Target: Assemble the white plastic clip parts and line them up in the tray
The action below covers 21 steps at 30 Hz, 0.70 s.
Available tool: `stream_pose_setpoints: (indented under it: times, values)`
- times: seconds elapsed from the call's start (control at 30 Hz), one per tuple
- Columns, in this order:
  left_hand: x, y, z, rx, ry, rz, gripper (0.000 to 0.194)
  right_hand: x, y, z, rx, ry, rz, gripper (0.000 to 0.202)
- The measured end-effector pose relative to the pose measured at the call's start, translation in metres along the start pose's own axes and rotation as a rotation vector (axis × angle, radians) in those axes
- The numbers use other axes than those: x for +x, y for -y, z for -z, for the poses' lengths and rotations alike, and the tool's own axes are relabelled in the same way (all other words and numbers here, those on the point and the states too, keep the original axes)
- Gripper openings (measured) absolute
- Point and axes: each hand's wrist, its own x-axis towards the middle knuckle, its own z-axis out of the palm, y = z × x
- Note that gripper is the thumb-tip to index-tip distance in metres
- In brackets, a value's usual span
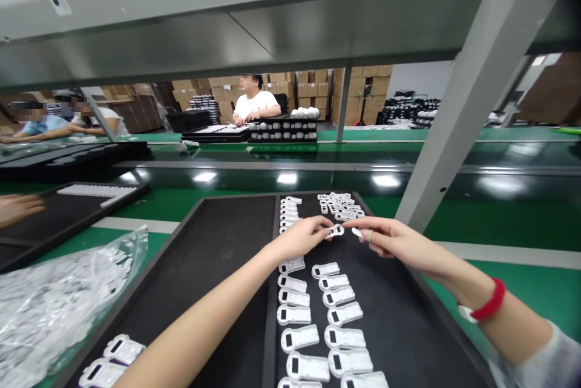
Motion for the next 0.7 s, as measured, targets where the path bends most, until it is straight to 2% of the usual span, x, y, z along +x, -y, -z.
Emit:
stream_pose_setpoints:
  times: [0.1,0.23,0.5,0.7]
  values:
    - [-0.017,0.0,-0.003,0.05,-0.014,0.017,0.024,0.012,-0.013,-0.002,0.103,-0.026,-0.056,0.046]
    - [-0.023,-0.001,-0.009,0.18,-0.064,0.011,0.021,0.024,-0.015,-0.005,0.121,-0.025,-0.088,0.041]
    - [-0.033,0.009,-0.012,0.27,-0.058,-0.047,0.026,0.052,-0.017,-0.015,0.137,-0.002,-0.001,0.019]
    - [-0.033,0.011,-0.015,0.229,-0.062,-0.014,0.024,0.056,-0.031,-0.026,0.2,-0.04,0.011,0.021]
